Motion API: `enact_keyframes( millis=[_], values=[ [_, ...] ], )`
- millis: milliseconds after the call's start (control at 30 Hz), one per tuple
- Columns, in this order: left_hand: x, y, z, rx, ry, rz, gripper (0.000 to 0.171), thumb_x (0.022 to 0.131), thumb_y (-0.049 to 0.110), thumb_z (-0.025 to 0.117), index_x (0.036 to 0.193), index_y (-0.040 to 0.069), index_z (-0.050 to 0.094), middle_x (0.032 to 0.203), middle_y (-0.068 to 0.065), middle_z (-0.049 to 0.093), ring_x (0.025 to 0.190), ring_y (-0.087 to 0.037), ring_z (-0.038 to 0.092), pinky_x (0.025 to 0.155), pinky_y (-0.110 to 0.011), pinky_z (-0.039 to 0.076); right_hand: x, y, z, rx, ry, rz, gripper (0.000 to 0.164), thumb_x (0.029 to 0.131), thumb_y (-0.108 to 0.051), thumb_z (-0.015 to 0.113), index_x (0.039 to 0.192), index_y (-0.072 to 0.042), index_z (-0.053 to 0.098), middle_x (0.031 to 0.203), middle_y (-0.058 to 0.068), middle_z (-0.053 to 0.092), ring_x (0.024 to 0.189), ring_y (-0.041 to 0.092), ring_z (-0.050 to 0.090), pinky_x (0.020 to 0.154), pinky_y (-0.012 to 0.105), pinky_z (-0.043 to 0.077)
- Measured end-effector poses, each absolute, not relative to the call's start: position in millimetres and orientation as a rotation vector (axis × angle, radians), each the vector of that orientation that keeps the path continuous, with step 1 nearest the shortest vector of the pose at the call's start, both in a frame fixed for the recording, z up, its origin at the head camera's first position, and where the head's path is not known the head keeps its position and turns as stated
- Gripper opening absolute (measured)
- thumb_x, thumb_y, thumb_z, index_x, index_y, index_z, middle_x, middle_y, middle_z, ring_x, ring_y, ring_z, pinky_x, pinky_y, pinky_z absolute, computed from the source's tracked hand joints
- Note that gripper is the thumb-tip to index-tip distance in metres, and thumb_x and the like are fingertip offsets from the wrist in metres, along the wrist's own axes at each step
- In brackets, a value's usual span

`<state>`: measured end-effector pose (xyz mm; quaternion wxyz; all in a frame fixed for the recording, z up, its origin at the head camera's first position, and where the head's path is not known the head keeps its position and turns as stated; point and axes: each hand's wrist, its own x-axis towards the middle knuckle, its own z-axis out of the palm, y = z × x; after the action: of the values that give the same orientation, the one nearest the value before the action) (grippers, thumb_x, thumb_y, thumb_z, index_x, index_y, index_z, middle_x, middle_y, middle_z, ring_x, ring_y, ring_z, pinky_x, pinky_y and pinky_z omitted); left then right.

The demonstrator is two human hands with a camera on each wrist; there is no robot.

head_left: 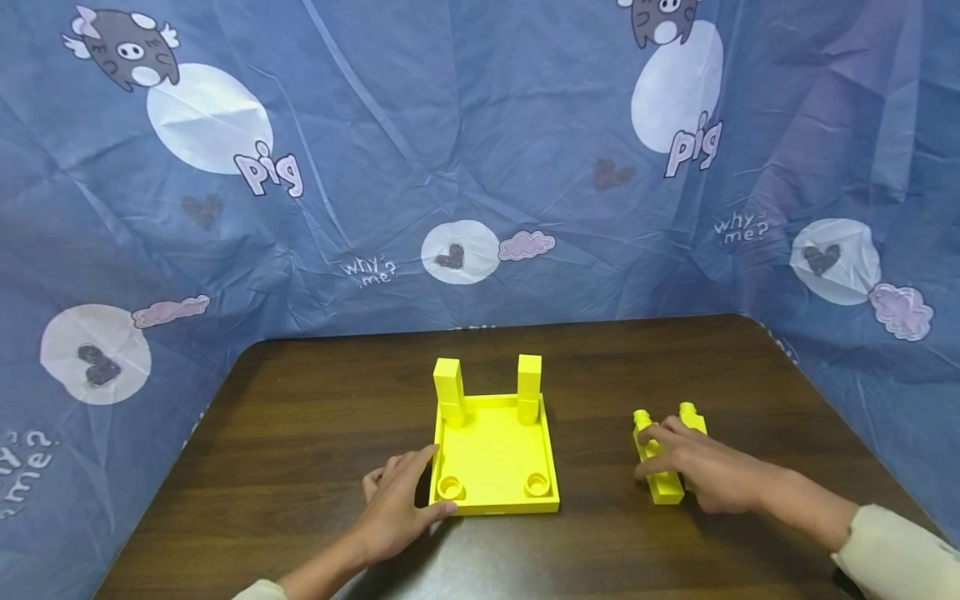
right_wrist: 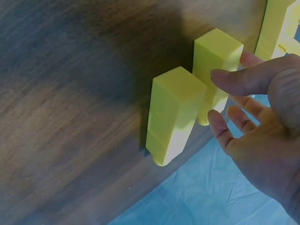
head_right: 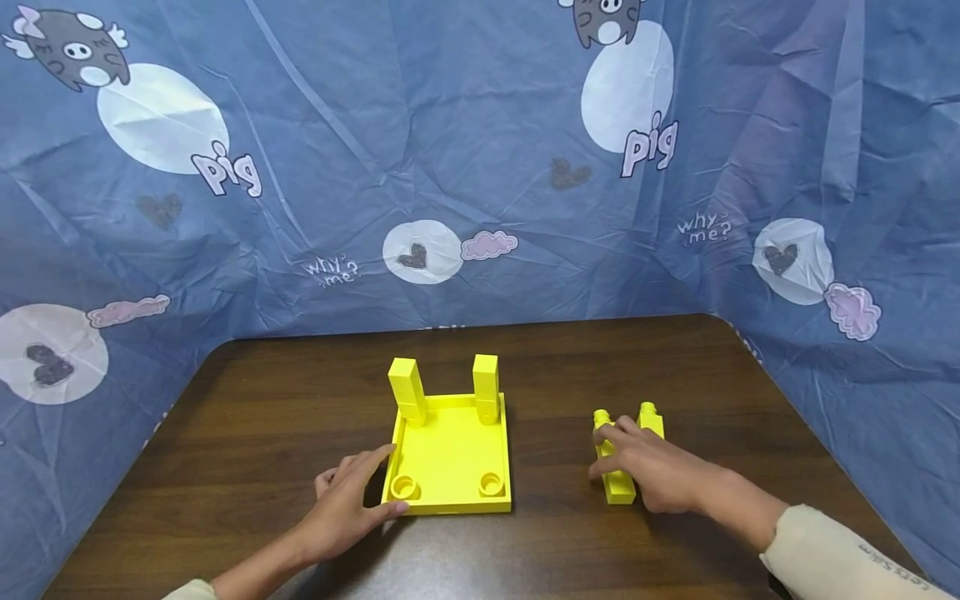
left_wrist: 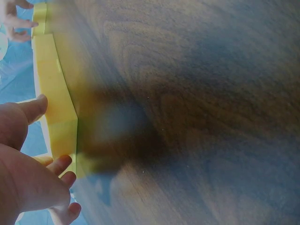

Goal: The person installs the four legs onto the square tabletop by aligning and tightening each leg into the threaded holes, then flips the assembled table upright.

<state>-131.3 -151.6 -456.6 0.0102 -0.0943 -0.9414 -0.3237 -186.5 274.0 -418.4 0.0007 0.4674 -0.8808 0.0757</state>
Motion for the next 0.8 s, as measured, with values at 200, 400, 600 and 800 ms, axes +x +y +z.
enact_keyframes(
  millis=[200, 400, 600, 800],
  values=[
    [-131.3, -151.8, -456.0, -0.297, -2.938, -1.016, 0.079, 0.078, 0.033, 0.088, 0.143, 0.005, 0.052, 0.132, -0.012, 0.061, 0.122, -0.033, 0.050, 0.097, -0.062, 0.021, -186.4, 274.8, -425.4, 1.480, -2.681, 0.228, 0.079, 0.047, 0.031, 0.061, 0.104, -0.021, 0.078, 0.125, 0.012, 0.058, 0.104, 0.026, 0.048, 0.082, 0.046, 0.049],
    [-130.7, -151.8, -455.1, -0.294, -2.939, -1.015, 0.078, 0.078, 0.032, 0.088, 0.142, 0.005, 0.052, 0.133, -0.012, 0.061, 0.122, -0.033, 0.050, 0.097, -0.062, 0.021, -186.2, 274.6, -429.6, 1.462, -2.721, 0.273, 0.077, 0.049, 0.032, 0.059, 0.101, -0.020, 0.078, 0.127, 0.011, 0.058, 0.107, 0.026, 0.047, 0.084, 0.046, 0.050],
    [-131.0, -151.3, -455.0, -0.296, -2.942, -1.018, 0.079, 0.078, 0.033, 0.088, 0.143, 0.006, 0.052, 0.133, -0.012, 0.061, 0.121, -0.033, 0.050, 0.097, -0.062, 0.021, -185.6, 273.6, -433.1, 1.474, -2.768, 0.312, 0.073, 0.050, 0.032, 0.065, 0.099, -0.020, 0.077, 0.128, 0.010, 0.057, 0.111, 0.029, 0.047, 0.085, 0.046, 0.052],
    [-131.5, -151.4, -455.3, -0.290, -2.947, -1.016, 0.079, 0.078, 0.034, 0.088, 0.143, 0.006, 0.052, 0.134, -0.012, 0.061, 0.122, -0.032, 0.049, 0.097, -0.062, 0.021, -185.9, 273.6, -437.0, 1.492, -2.739, 0.312, 0.070, 0.052, 0.032, 0.068, 0.097, -0.021, 0.076, 0.126, 0.009, 0.057, 0.111, 0.030, 0.047, 0.086, 0.047, 0.052]
  ],
)
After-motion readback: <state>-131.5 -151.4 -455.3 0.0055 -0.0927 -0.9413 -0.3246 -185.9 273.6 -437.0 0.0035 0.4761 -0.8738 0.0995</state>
